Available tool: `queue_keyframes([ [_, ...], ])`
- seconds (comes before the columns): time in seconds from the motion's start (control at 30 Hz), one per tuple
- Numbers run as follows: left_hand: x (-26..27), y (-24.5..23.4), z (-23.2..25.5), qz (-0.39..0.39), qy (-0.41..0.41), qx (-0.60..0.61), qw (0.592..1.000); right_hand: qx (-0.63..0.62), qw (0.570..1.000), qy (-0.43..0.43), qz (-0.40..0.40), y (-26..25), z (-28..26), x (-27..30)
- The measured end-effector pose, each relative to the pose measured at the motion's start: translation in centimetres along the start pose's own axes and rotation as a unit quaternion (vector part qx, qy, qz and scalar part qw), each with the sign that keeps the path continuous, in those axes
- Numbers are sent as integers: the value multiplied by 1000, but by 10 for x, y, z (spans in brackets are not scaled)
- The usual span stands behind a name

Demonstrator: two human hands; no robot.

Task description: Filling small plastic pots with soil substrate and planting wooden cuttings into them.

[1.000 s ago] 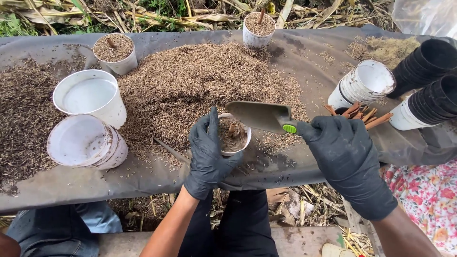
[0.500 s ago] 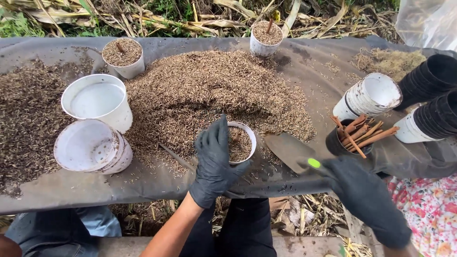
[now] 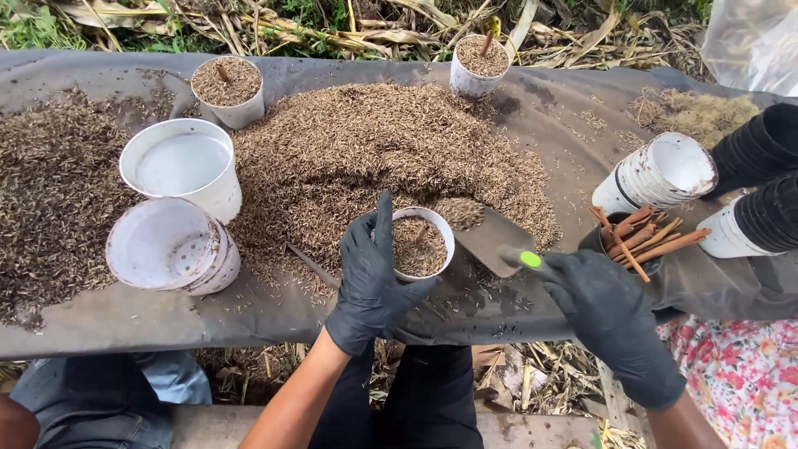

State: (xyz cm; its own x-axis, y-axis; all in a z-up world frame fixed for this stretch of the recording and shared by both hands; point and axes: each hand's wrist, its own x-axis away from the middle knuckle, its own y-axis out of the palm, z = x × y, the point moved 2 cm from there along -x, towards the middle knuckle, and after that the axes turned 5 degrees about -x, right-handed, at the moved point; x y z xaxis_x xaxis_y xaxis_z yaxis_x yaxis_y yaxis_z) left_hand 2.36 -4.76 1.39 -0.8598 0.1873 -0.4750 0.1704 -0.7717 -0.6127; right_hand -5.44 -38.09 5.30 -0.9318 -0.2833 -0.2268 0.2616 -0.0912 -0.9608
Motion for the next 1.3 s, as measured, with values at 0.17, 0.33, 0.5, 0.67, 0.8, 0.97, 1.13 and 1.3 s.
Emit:
queue_keyframes([
  [0.17,-4,4,-2,-22,41,-121,992,31,998,12,57,-58,-10,1],
  [0.33,-5,8,-5,-10,35,-117,992,42,997,4,63,-85,-24,-9],
  [0.5,0,8,3,-14,42,-165,985,98,991,-5,89,-78,-38,-19],
  [0.67,-2,6,-3,-39,33,-162,985,126,978,5,163,-90,-51,-24],
  [0.8,-4,-13,4,-38,30,-132,990,168,982,-5,89,-78,-21,2],
  [0.97,-5,-6,-16,-49,98,-190,976,-4,1000,19,19,-57,-5,29],
  [1.13,-1,-24,-2,-37,115,-234,965,-17,1000,-10,2,-70,-16,32],
  [1.3,2,-40,9,-57,127,-226,964,-82,996,-16,-28,-80,-21,23],
])
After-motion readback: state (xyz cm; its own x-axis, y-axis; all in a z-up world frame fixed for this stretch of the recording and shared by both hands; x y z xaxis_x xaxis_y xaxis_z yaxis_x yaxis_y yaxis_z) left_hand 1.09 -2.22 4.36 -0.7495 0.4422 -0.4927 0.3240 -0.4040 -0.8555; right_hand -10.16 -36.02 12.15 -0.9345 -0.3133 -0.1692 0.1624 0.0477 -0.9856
